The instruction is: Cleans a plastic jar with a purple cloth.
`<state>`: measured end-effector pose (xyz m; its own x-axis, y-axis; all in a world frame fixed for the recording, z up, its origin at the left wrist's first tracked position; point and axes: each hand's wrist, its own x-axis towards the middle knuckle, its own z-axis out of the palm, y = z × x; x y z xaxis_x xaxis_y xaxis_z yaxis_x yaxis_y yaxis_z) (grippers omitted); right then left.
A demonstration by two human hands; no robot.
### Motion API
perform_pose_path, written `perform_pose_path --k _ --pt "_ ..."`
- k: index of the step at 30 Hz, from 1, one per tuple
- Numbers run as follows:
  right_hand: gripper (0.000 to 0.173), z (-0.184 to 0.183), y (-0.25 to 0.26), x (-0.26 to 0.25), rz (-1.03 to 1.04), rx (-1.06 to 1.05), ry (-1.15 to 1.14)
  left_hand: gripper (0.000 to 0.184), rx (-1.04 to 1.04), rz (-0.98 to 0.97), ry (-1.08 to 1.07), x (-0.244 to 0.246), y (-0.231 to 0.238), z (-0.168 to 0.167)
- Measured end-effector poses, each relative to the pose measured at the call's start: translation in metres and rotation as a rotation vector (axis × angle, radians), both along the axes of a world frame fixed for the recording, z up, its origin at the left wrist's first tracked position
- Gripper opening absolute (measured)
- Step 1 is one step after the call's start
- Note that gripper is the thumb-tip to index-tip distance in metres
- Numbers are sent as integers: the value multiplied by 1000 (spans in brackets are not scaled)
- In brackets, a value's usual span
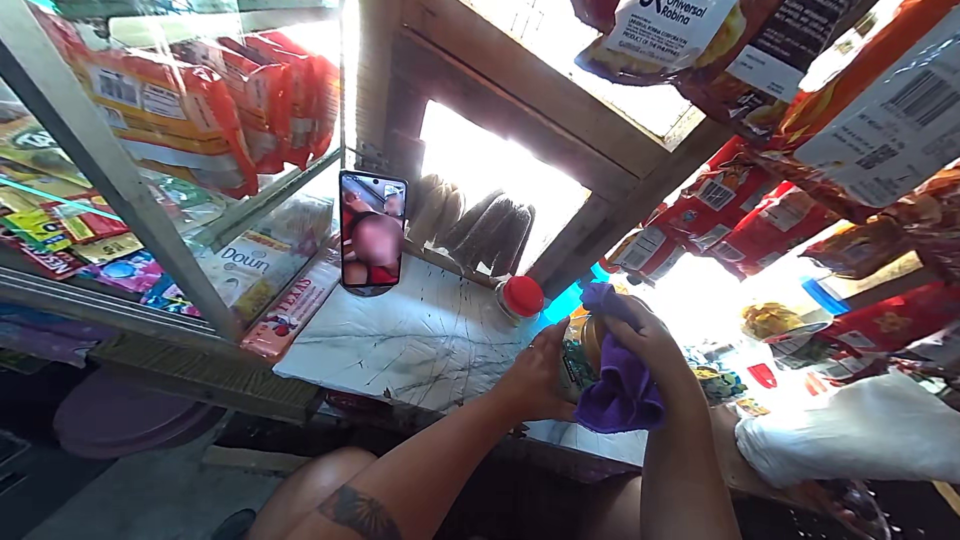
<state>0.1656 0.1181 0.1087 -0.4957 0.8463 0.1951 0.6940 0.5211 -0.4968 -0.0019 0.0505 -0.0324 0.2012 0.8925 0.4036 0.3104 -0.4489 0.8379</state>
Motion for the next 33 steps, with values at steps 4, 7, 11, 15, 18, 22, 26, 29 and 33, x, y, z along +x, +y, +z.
perform_pose_path --k 4,7,11,15,18,22,26,29,33 --pt "47 -1 1 1 8 7 2 135 5 2 -2 0 1 -1" --pt "48 -1 2 0 11 22 -5 135 27 9 -20 0 0 -1" --pt "48 -2 2 1 22 22 6 135 3 -8 -18 -1 1 0" --pt "48 -3 2 1 17 14 8 135 -19 -20 -5 -1 0 0" --pt "48 -3 2 0 19 26 6 134 2 -11 -14 -3 0 1" --pt "47 -4 1 1 18 36 12 134 -2 -15 -21 -3 -2 0" --pt "46 -3 0 -1 5 73 0 133 -12 -23 -16 -4 -3 3" --pt "48 -2 0 -2 -22 76 -14 133 -3 -24 -17 -4 -1 2" --pt "50 -1 -1 -2 -183 188 -2 137 -36 -21 -17 -3 -3 6"
